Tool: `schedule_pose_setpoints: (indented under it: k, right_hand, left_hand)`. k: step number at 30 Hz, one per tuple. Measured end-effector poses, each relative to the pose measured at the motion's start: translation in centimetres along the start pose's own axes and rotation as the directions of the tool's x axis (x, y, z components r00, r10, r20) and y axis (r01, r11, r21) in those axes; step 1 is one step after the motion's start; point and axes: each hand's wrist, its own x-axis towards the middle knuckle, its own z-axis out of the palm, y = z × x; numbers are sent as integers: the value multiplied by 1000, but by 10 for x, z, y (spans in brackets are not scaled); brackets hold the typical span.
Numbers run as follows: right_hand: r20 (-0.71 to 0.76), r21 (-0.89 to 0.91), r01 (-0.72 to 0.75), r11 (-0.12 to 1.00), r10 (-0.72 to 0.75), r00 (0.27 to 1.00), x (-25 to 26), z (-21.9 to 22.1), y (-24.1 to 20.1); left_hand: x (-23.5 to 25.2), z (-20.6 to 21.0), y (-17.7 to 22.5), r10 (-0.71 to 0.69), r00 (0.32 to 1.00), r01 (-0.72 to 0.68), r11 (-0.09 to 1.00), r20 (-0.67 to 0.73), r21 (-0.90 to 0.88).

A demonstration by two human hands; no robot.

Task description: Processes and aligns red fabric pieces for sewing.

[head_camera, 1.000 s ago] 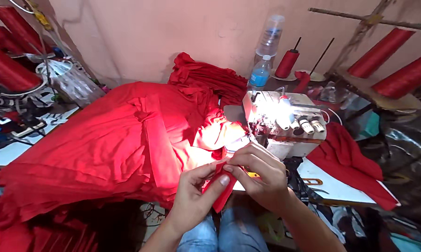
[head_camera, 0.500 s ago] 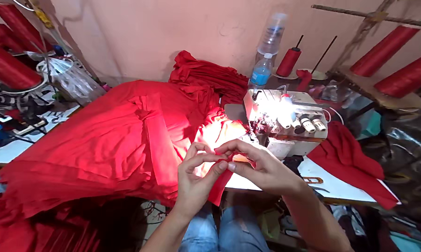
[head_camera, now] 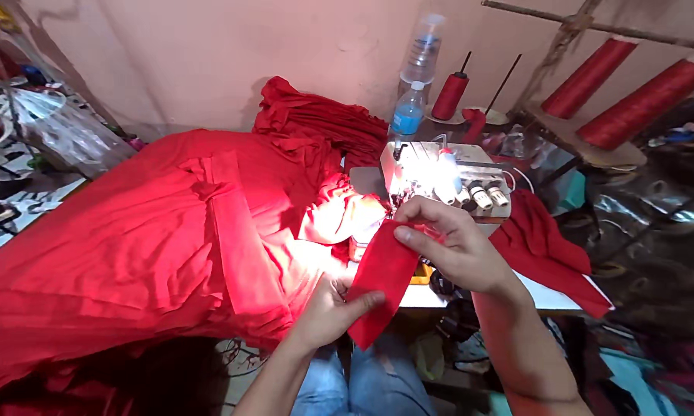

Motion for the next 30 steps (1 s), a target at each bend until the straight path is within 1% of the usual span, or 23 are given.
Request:
schedule_pose_setpoints:
  k: [4, 8, 10, 13, 14, 15, 17, 18, 19, 20, 21, 22, 23, 24, 25, 27, 28, 30]
  right_hand:
    - [-48, 1, 0, 1000, 0, 999, -3, -1, 2]
    - [-105, -50, 35, 998, -40, 994, -4, 0, 4]
    - [-152, -95, 52, 994, -66, 986, -5, 1, 5]
    - [-281, -180, 84, 980, -133, 951, -14, -5, 5]
    - [-339, -193, 89, 977, -151, 929, -19, -9, 6]
    - [-402, -199, 86, 976, -161, 902, -26, -14, 7]
    - [-534, -174, 57, 983, -142, 833, -38, -17, 15]
    - [-593, -146, 30, 989, -112, 798, -43, -13, 23]
    - [-637, -125, -11, 992, -72, 767, -47, -5, 34]
    - [-666, -111, -65, 992, -26, 745, -49, 6, 48]
    - [-690, -112, -141, 984, 25, 723, -49, 19, 64]
    - [-713, -106, -236, 966, 92, 695, -49, 32, 79]
    - [-733, -91, -313, 945, 149, 664, -49, 43, 92]
    - [-747, -72, -357, 931, 187, 638, -51, 51, 101]
    - [-757, -48, -377, 925, 213, 618, -52, 57, 106]
    - [-772, -3, -394, 919, 248, 585, -58, 63, 107]
    - [-775, 9, -388, 922, 251, 579, -62, 64, 107]
    - [-754, 48, -368, 928, 275, 596, -70, 62, 105]
  left_hand:
    - [3, 6, -2, 31, 999, -30, 999, -38, 20]
    - [5, 12, -3, -29, 993, 29, 1000, -113, 4]
    - [6, 14, -5, -75, 993, 77, 997, -88, 21]
    - [-2, 6, -10, -167, 986, 161, 979, 29, 128]
    - [-8, 0, -11, -151, 988, 144, 975, 27, 170]
    - [-15, -8, -9, -104, 994, 105, 970, -15, 221]
    - [-22, -28, 8, 12, 987, 40, 946, -159, 322]
    - [-19, -37, 19, 86, 968, 15, 916, -234, 401]
    - [-11, -45, 28, 169, 942, 7, 856, -292, 517]
    - [0, -50, 32, 252, 910, 36, 743, -330, 668]
    - [15, -51, 30, 321, 879, 99, 603, -354, 792]
    - [32, -47, 25, 345, 857, 176, 503, -383, 846]
    - [47, -37, 15, 350, 845, 226, 451, -404, 864]
    - [59, -23, 0, 373, 843, 211, 436, -388, 875]
    - [68, -7, -18, 439, 835, 124, 437, -331, 891]
    - [74, 26, -50, 491, 847, -36, 435, -203, 900]
    - [73, 37, -61, 499, 854, -79, 405, -148, 911]
    - [71, 45, -75, 514, 853, -99, 318, -84, 943]
